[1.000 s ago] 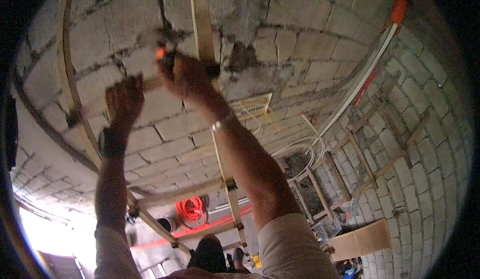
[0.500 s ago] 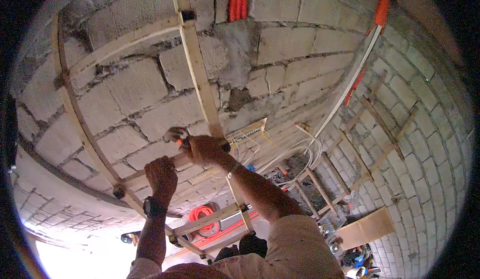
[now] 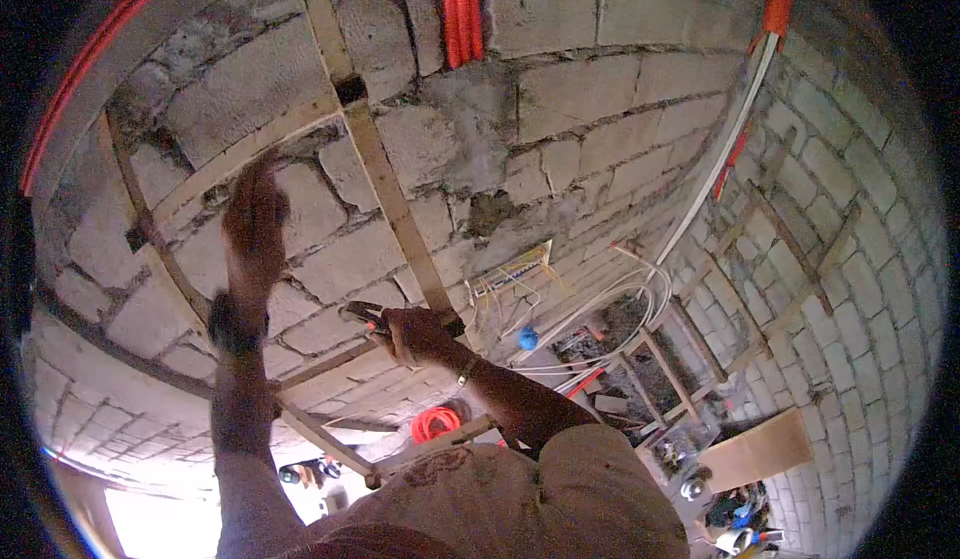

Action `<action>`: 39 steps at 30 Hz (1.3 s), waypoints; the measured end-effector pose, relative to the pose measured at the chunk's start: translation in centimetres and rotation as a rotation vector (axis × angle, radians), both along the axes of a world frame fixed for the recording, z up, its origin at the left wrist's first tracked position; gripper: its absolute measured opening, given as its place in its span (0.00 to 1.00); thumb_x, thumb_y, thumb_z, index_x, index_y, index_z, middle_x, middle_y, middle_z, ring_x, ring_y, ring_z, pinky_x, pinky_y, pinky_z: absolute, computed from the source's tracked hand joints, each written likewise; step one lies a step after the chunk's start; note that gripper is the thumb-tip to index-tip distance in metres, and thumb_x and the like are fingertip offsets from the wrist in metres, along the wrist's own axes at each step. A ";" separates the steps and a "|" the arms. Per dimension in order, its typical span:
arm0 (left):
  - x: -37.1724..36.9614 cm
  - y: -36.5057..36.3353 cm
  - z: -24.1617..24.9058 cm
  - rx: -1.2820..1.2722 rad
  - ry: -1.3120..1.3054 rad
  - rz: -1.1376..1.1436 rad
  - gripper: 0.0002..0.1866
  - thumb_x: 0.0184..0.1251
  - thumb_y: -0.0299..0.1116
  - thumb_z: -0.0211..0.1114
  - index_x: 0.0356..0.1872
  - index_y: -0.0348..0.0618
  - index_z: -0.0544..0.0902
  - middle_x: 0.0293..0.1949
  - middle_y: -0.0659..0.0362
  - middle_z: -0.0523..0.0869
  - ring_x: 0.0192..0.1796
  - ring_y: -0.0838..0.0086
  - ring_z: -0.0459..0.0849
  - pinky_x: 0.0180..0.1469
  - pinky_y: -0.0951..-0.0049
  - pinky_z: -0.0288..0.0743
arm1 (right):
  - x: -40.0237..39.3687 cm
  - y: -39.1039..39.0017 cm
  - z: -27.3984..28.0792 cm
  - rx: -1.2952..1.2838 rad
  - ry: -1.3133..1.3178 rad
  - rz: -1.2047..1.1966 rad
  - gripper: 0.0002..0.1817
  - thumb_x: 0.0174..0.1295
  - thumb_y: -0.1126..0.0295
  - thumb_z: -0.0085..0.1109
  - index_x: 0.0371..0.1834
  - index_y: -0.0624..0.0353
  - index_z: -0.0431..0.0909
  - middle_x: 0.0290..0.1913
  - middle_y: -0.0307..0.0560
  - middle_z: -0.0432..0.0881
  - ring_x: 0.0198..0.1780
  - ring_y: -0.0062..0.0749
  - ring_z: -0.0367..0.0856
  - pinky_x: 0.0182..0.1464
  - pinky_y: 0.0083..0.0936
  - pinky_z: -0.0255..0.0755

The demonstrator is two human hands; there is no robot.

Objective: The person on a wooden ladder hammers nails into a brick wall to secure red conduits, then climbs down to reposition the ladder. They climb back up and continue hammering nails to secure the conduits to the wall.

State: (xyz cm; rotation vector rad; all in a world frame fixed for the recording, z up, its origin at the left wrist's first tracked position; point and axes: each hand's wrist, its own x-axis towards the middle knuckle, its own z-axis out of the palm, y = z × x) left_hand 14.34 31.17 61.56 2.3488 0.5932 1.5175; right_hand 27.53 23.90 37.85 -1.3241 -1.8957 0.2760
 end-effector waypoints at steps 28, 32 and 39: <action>27.0 21.5 18.3 0.204 0.413 -0.073 0.13 0.69 0.39 0.55 0.30 0.40 0.79 0.25 0.59 0.78 0.31 0.72 0.76 0.37 0.65 0.71 | 0.4 0.6 -0.3 -0.202 0.131 0.085 0.12 0.56 0.63 0.58 0.31 0.62 0.73 0.24 0.57 0.76 0.29 0.54 0.77 0.33 0.45 0.69; 27.1 23.7 18.1 0.123 0.447 -0.114 0.14 0.69 0.39 0.55 0.28 0.41 0.79 0.23 0.58 0.76 0.29 0.73 0.76 0.35 0.64 0.72 | 0.7 0.5 1.2 -0.300 0.171 0.114 0.12 0.57 0.63 0.57 0.31 0.63 0.74 0.24 0.58 0.77 0.29 0.55 0.77 0.33 0.45 0.70; 26.0 24.3 17.6 0.140 0.440 -0.660 0.11 0.65 0.35 0.60 0.26 0.38 0.77 0.25 0.58 0.77 0.30 0.72 0.77 0.36 0.62 0.75 | 1.2 0.4 1.6 -0.326 0.220 0.173 0.14 0.58 0.60 0.57 0.32 0.61 0.75 0.29 0.57 0.79 0.32 0.54 0.78 0.34 0.45 0.70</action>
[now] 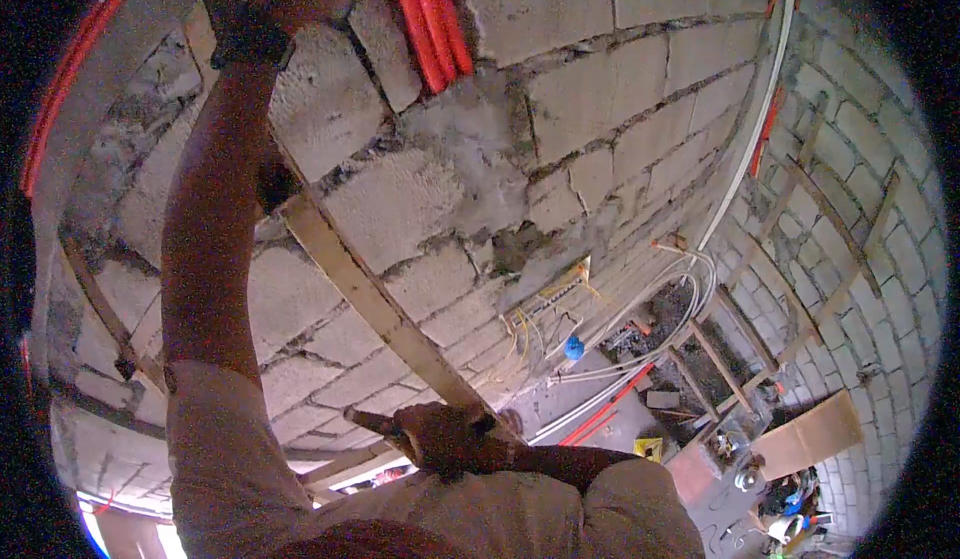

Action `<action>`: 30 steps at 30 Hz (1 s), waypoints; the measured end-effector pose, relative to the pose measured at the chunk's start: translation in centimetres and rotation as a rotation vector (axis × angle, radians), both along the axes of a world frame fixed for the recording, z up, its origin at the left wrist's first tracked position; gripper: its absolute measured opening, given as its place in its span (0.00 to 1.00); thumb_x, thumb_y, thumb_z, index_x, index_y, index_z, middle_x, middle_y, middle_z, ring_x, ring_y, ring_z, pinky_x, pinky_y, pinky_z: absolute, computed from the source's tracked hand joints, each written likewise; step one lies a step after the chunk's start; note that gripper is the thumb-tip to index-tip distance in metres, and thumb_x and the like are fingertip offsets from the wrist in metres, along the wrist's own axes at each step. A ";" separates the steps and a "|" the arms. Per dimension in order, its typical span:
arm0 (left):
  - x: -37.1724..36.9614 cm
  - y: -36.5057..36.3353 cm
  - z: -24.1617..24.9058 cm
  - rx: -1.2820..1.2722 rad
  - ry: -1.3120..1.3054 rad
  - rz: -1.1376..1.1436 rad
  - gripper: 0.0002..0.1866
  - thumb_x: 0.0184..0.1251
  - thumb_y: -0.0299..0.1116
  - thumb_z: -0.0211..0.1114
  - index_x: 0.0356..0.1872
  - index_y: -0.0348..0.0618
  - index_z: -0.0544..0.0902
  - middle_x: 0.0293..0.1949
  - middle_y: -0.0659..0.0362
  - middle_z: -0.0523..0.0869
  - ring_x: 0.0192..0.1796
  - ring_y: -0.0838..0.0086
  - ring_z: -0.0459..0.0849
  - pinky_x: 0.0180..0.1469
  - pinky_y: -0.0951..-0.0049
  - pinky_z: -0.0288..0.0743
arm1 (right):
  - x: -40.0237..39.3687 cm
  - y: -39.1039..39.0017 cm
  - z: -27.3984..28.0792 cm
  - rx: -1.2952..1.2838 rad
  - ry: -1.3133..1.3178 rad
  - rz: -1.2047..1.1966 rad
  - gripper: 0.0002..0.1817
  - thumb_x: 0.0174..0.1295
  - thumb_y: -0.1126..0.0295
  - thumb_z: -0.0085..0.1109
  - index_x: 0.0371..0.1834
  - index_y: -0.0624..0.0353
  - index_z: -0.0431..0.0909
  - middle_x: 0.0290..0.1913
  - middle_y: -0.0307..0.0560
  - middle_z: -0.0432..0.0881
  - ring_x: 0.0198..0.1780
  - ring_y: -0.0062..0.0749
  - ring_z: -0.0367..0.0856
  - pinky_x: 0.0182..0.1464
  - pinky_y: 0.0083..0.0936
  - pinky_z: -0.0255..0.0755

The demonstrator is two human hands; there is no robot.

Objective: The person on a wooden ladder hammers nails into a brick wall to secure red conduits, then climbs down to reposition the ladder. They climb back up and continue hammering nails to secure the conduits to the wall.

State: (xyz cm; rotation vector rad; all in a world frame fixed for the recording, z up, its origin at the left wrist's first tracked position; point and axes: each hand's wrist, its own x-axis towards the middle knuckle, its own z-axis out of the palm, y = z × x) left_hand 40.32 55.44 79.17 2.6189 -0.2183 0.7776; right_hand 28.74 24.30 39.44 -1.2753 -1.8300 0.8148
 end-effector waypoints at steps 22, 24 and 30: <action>-0.5 -4.8 -0.3 0.349 0.061 0.422 0.27 0.62 0.46 0.63 0.57 0.39 0.74 0.47 0.49 0.81 0.46 0.59 0.82 0.46 0.59 0.78 | 18.0 8.8 23.2 0.654 0.572 -0.648 0.23 0.68 0.47 0.39 0.34 0.57 0.70 0.18 0.40 0.72 0.15 0.22 0.69 0.17 0.21 0.65; 0.2 -2.7 -0.8 0.410 -0.027 0.383 0.27 0.63 0.46 0.62 0.57 0.39 0.73 0.47 0.48 0.81 0.46 0.60 0.82 0.45 0.60 0.79 | 20.7 11.9 23.7 0.755 0.417 -0.688 0.23 0.68 0.47 0.40 0.31 0.58 0.69 0.16 0.40 0.71 0.14 0.25 0.70 0.18 0.24 0.67; 0.0 -3.0 -0.6 0.087 0.058 0.283 0.25 0.63 0.46 0.63 0.56 0.40 0.75 0.49 0.50 0.81 0.44 0.65 0.83 0.44 0.65 0.79 | 19.9 10.6 26.9 0.878 0.444 -0.679 0.24 0.68 0.48 0.42 0.30 0.60 0.70 0.16 0.41 0.71 0.19 0.30 0.75 0.24 0.32 0.71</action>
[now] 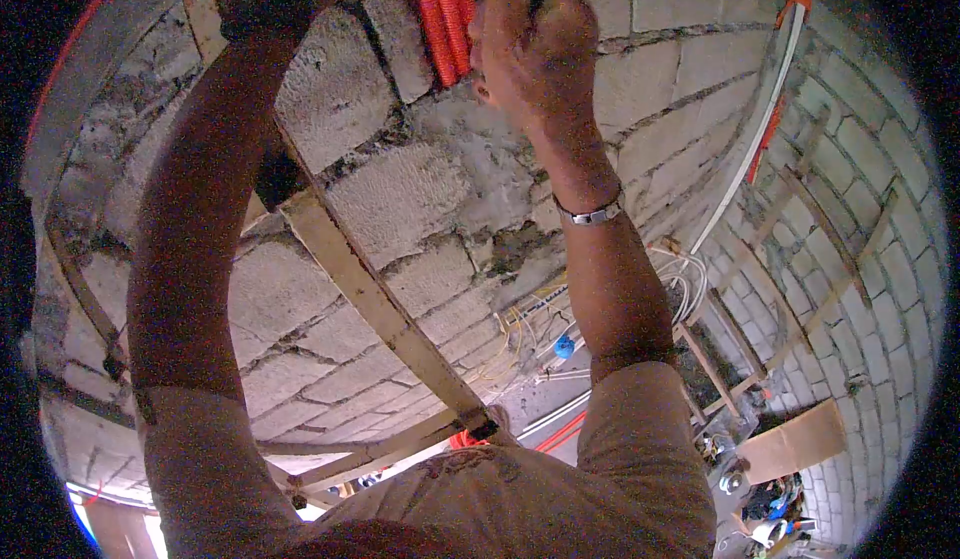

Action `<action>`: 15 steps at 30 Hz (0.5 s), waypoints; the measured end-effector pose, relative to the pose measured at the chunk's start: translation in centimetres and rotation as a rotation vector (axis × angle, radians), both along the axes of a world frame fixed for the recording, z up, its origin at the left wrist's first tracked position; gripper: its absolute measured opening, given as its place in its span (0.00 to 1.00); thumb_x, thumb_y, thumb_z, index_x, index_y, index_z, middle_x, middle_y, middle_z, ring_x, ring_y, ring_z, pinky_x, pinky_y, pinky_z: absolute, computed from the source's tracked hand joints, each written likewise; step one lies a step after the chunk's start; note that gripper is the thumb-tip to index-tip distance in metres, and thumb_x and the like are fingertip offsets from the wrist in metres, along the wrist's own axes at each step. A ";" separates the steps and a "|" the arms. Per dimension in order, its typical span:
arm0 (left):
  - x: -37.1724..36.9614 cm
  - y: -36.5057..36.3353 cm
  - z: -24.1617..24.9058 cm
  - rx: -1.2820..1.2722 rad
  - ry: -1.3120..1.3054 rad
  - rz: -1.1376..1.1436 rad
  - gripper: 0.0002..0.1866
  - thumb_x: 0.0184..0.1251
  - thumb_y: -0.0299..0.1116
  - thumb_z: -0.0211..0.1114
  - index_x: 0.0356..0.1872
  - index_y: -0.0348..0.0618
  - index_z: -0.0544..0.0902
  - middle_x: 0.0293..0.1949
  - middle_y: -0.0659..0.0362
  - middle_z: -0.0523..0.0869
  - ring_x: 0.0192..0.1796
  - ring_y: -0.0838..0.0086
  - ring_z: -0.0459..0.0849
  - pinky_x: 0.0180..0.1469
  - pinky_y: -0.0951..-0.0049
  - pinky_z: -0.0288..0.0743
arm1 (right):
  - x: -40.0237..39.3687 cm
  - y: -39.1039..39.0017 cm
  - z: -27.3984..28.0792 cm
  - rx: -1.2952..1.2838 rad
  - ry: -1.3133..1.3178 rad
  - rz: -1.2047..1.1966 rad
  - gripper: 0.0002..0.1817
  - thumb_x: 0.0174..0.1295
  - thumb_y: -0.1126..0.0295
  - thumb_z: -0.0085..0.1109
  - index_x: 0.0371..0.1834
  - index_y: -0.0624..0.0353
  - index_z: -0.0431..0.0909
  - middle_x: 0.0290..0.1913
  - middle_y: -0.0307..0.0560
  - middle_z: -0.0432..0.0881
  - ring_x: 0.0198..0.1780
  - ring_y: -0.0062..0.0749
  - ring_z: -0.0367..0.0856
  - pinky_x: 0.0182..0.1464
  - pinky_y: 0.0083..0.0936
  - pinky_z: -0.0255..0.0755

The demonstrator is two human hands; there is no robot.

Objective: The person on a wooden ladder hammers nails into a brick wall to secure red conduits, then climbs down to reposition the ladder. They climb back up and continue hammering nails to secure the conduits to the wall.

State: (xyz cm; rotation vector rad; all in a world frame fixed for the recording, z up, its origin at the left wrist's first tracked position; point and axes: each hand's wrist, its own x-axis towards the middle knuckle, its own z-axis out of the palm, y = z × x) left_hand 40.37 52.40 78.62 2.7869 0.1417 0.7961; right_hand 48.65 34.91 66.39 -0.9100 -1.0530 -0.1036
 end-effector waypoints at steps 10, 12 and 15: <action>-0.3 -0.3 -0.2 0.402 0.000 0.235 0.26 0.62 0.47 0.62 0.57 0.41 0.74 0.52 0.49 0.79 0.53 0.60 0.78 0.56 0.61 0.72 | 2.4 3.4 -1.2 -0.099 -0.286 -0.196 0.20 0.67 0.55 0.41 0.31 0.62 0.71 0.31 0.58 0.79 0.32 0.56 0.77 0.40 0.42 0.74; -0.2 0.5 -0.3 0.401 0.007 0.218 0.27 0.62 0.48 0.62 0.57 0.40 0.74 0.53 0.48 0.79 0.54 0.58 0.78 0.56 0.61 0.71 | 1.2 0.7 0.1 -0.264 0.140 -0.058 0.19 0.67 0.55 0.42 0.32 0.61 0.72 0.30 0.57 0.79 0.33 0.57 0.78 0.41 0.42 0.75; 0.3 1.3 -0.6 0.496 -0.001 0.283 0.28 0.63 0.49 0.61 0.58 0.40 0.73 0.54 0.48 0.78 0.55 0.56 0.77 0.57 0.60 0.71 | 0.4 0.2 0.7 0.018 0.206 -0.048 0.22 0.67 0.47 0.41 0.34 0.56 0.71 0.19 0.37 0.73 0.18 0.20 0.72 0.15 0.29 0.72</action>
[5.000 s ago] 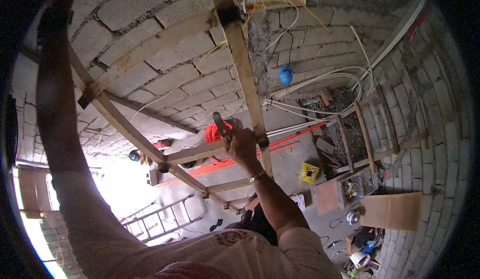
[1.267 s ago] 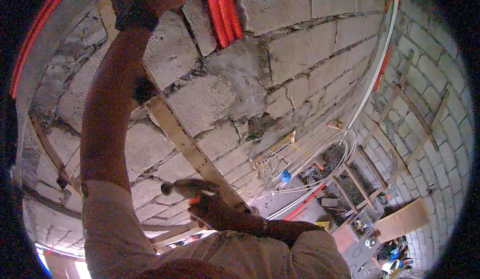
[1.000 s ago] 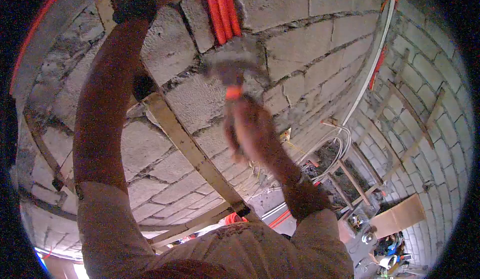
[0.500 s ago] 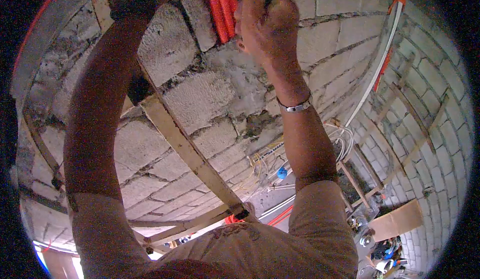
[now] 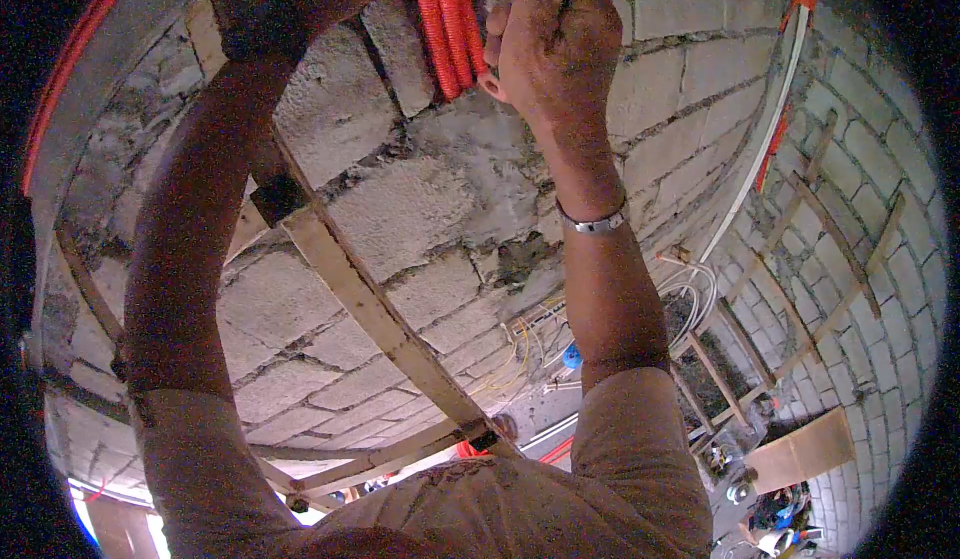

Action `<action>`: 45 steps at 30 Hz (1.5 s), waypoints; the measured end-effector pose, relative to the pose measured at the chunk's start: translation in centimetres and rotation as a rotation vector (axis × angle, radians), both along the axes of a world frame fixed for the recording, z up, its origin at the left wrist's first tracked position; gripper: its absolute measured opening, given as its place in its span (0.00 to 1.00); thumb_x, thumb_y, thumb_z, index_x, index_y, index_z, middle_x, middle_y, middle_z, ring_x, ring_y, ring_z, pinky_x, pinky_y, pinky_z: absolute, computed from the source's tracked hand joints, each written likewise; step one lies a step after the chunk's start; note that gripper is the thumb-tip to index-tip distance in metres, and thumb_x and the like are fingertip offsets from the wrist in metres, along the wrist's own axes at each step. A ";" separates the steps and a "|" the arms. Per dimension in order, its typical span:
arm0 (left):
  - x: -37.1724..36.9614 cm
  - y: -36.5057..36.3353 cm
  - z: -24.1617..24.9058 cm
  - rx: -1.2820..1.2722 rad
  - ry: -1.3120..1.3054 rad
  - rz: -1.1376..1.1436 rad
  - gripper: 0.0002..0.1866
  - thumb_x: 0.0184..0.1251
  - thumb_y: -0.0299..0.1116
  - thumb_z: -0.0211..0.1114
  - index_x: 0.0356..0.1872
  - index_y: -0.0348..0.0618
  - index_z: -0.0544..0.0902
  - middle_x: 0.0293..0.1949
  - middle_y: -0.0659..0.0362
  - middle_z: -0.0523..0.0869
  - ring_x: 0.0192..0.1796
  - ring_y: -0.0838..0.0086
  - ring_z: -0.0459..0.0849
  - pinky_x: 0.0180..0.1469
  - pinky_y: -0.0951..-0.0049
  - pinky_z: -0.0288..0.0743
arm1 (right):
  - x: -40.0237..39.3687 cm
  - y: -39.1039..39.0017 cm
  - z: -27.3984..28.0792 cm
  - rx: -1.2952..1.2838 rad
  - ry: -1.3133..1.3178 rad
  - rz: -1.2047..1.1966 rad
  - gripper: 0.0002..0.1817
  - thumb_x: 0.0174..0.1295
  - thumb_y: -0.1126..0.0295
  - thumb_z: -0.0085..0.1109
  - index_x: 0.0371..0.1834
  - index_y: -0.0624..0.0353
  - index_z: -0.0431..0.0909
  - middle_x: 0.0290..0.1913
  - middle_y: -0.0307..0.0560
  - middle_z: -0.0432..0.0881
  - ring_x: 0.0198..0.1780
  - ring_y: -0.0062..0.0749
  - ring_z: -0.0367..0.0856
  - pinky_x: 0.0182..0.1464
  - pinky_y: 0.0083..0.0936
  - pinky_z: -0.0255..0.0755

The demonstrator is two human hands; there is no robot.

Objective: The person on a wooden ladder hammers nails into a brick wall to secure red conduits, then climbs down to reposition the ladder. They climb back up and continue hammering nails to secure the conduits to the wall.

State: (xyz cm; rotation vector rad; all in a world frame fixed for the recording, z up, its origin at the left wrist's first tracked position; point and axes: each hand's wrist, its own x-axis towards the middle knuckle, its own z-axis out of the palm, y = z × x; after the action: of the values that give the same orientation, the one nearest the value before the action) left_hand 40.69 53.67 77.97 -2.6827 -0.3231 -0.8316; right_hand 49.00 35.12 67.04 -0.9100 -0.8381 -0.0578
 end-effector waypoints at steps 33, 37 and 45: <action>-0.9 -2.0 0.7 -0.028 -0.019 -0.035 0.26 0.61 0.47 0.62 0.55 0.41 0.74 0.49 0.50 0.81 0.49 0.63 0.82 0.50 0.65 0.76 | 1.5 4.7 -2.3 -0.218 -0.563 -0.183 0.14 0.63 0.55 0.51 0.37 0.52 0.78 0.27 0.43 0.79 0.31 0.33 0.80 0.35 0.39 0.74; -0.7 -1.9 0.2 -0.358 -0.026 -0.227 0.26 0.63 0.47 0.62 0.57 0.41 0.73 0.51 0.52 0.81 0.50 0.65 0.81 0.51 0.66 0.75 | 4.3 3.1 -3.4 0.173 0.297 0.610 0.24 0.70 0.47 0.38 0.32 0.59 0.68 0.17 0.38 0.67 0.19 0.25 0.70 0.21 0.21 0.65; -0.4 -0.4 -0.4 -0.553 -0.077 -0.413 0.25 0.65 0.43 0.60 0.59 0.41 0.72 0.52 0.52 0.80 0.51 0.64 0.80 0.55 0.63 0.73 | 3.1 3.6 -1.1 -0.138 -0.360 -0.364 0.21 0.65 0.51 0.44 0.30 0.60 0.72 0.26 0.49 0.77 0.29 0.39 0.80 0.29 0.39 0.77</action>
State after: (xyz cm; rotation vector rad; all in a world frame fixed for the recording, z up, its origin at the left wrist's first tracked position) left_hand 40.28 53.32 77.60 -3.3065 -0.0040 -1.0940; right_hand 52.12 38.74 65.94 -1.1952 -1.0078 -0.4971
